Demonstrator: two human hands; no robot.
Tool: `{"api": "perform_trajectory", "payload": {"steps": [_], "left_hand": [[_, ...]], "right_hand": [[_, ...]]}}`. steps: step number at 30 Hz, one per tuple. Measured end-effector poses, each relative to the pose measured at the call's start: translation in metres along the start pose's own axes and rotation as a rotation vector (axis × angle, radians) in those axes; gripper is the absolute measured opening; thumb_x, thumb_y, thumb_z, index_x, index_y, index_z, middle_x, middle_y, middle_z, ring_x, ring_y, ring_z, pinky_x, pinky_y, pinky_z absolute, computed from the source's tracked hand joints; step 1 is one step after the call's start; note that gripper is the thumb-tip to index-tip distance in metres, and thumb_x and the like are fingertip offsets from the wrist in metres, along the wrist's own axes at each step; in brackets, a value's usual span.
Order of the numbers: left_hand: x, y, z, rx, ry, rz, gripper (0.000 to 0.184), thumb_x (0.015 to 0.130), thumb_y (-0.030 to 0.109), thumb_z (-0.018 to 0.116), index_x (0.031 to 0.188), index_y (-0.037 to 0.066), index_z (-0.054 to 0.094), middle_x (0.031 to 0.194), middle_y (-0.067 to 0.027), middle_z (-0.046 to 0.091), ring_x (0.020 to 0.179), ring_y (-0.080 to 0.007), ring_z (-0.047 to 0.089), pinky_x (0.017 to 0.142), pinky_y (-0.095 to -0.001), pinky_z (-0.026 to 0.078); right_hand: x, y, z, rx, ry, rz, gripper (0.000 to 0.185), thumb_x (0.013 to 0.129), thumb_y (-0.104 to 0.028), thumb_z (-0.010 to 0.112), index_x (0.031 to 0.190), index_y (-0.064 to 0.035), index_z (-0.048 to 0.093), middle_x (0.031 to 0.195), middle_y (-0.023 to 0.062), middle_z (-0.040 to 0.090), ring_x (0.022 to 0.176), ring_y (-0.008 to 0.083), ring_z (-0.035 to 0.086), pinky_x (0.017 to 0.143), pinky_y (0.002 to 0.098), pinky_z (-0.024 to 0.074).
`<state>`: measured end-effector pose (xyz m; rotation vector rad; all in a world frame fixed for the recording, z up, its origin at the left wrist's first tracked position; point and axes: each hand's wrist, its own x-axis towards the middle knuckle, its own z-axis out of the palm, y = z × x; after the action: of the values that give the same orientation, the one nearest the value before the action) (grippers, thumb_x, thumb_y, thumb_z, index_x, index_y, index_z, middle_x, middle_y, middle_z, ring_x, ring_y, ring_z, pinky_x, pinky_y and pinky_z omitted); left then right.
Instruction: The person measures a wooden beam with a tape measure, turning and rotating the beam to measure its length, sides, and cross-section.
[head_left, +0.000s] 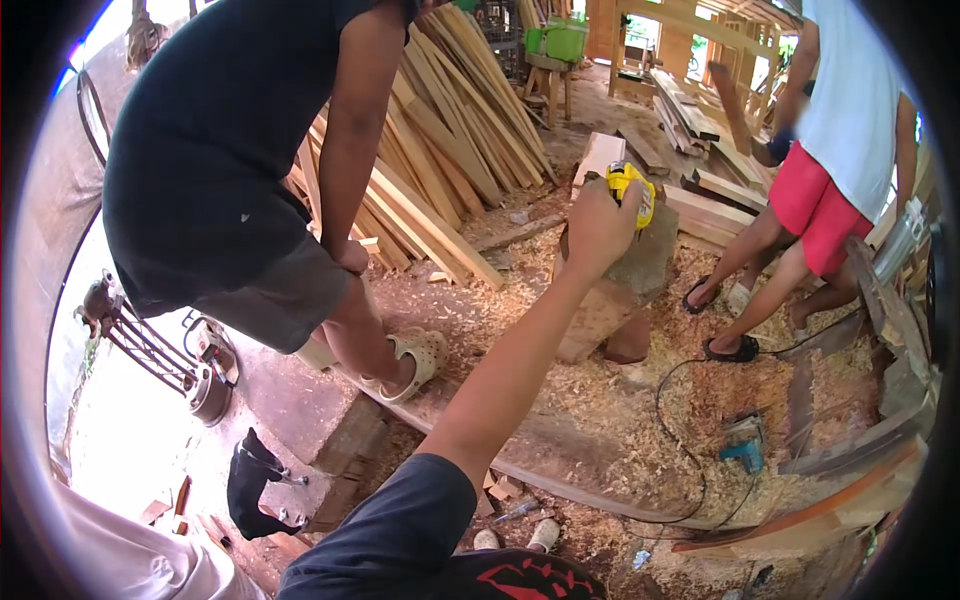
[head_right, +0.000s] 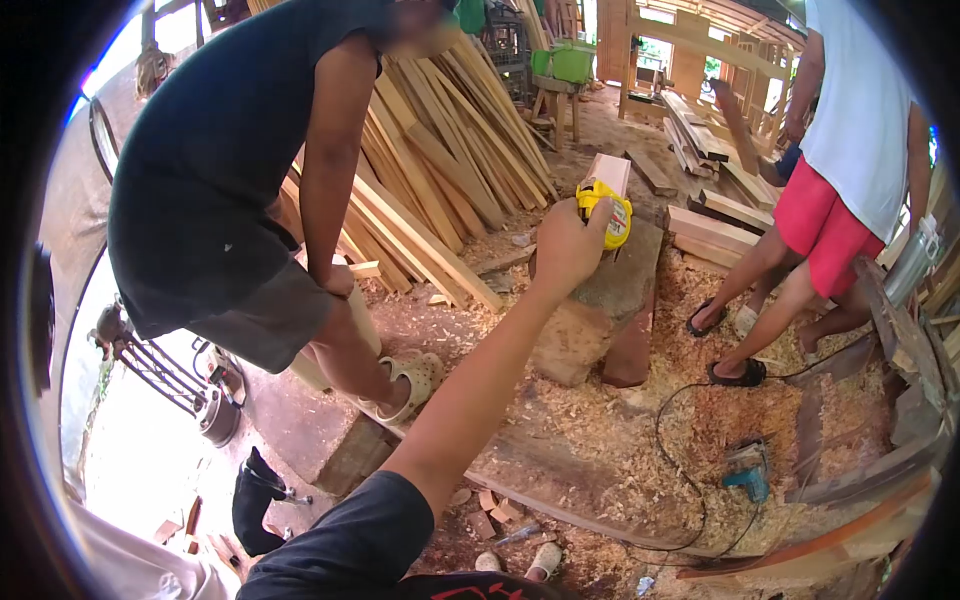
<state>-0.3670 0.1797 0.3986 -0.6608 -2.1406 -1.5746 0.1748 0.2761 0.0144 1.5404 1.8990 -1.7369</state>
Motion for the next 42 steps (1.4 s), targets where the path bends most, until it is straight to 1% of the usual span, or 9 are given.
{"api": "perform_trajectory", "payload": {"steps": [15,18,19,22,25,27,33,36,42], "left_hand": [[0.001,-0.003,0.001,0.064,0.009,0.036,0.056,0.093,0.048,0.058,0.092,-0.007,0.067,0.087,-0.0281,0.066,0.085,-0.0424,0.065,0.075,-0.0475,0.049],[0.000,0.001,-0.002,0.096,0.019,0.024,0.055,0.093,0.047,0.060,0.094,-0.007,0.067,0.086,-0.0268,0.066,0.083,-0.0400,0.066,0.074,-0.0452,0.050],[0.000,0.002,-0.002,0.072,0.009,0.020,0.055,0.093,0.047,0.060,0.094,-0.007,0.067,0.087,-0.0274,0.066,0.084,-0.0410,0.066,0.075,-0.0461,0.049],[0.002,-0.003,0.000,0.030,-0.006,0.008,0.054,0.093,0.046,0.061,0.095,-0.008,0.066,0.088,-0.0266,0.066,0.084,-0.0384,0.065,0.075,-0.0451,0.049],[0.003,-0.005,0.001,0.045,0.003,0.015,0.052,0.095,0.043,0.061,0.099,-0.009,0.067,0.085,-0.0218,0.069,0.079,-0.0287,0.068,0.073,-0.0389,0.051],[0.005,-0.012,0.003,0.024,0.007,0.038,0.052,0.096,0.043,0.061,0.099,-0.008,0.067,0.084,-0.0207,0.069,0.078,-0.0277,0.068,0.073,-0.0385,0.051],[-0.004,0.010,-0.009,0.082,-0.042,-0.025,0.051,0.096,0.042,0.060,0.100,-0.008,0.067,0.083,-0.0168,0.070,0.075,-0.0231,0.067,0.071,-0.0373,0.051],[-0.001,-0.001,-0.005,0.029,0.005,-0.036,0.052,0.093,0.044,0.061,0.093,-0.007,0.069,0.084,-0.0260,0.068,0.082,-0.0377,0.068,0.074,-0.0441,0.051],[0.011,-0.057,0.001,0.315,0.150,0.255,0.054,0.094,0.045,0.060,0.102,-0.007,0.068,0.088,-0.0254,0.070,0.083,-0.0376,0.069,0.076,-0.0447,0.051]], "right_hand": [[0.050,0.044,-0.011,-0.245,-0.198,-0.098,0.040,0.088,-0.046,0.065,0.094,-0.0086,0.077,0.079,0.0128,0.072,0.070,0.0327,0.070,0.062,0.0486,0.0536],[0.093,0.052,-0.013,-0.354,-0.297,-0.232,0.040,0.087,-0.047,0.066,0.092,-0.0087,0.078,0.077,0.0132,0.073,0.068,0.0336,0.071,0.061,0.0495,0.0539],[0.136,0.069,-0.008,-0.541,-0.307,-0.509,0.043,0.087,-0.055,0.066,0.096,-0.0141,0.079,0.080,0.0134,0.074,0.070,0.0334,0.071,0.067,0.0531,0.0538],[0.134,-0.015,-0.009,-0.439,-0.339,-0.470,0.036,0.088,-0.035,0.071,0.097,-0.0010,0.072,0.073,0.0041,0.067,0.068,0.0156,0.062,0.060,0.0307,0.0470],[0.146,-0.080,-0.001,-0.449,-0.226,-0.789,0.029,0.085,-0.029,0.073,0.083,0.0007,0.071,0.060,0.0069,0.061,0.054,0.0162,0.057,0.051,0.0340,0.0441],[0.141,-0.133,0.003,-0.565,-0.317,-0.740,0.034,0.093,-0.034,0.067,0.105,-0.0019,0.069,0.072,0.0056,0.063,0.064,0.0158,0.059,0.059,0.0337,0.0473],[0.093,-0.319,0.039,-0.190,-0.220,-0.989,0.023,0.091,-0.022,0.069,0.092,0.0016,0.070,0.067,0.0089,0.065,0.059,0.0139,0.059,0.057,0.0311,0.0478],[0.033,-0.420,0.044,0.051,-0.132,-1.431,0.013,0.090,-0.010,0.069,0.094,0.0026,0.068,0.076,0.0114,0.066,0.066,0.0157,0.062,0.063,0.0307,0.0499],[-0.043,-0.568,0.078,0.211,0.243,-1.963,0.029,0.078,0.006,0.061,0.106,-0.0008,0.063,0.103,0.0159,0.062,0.095,0.0361,0.062,0.079,0.0419,0.0502]]}}
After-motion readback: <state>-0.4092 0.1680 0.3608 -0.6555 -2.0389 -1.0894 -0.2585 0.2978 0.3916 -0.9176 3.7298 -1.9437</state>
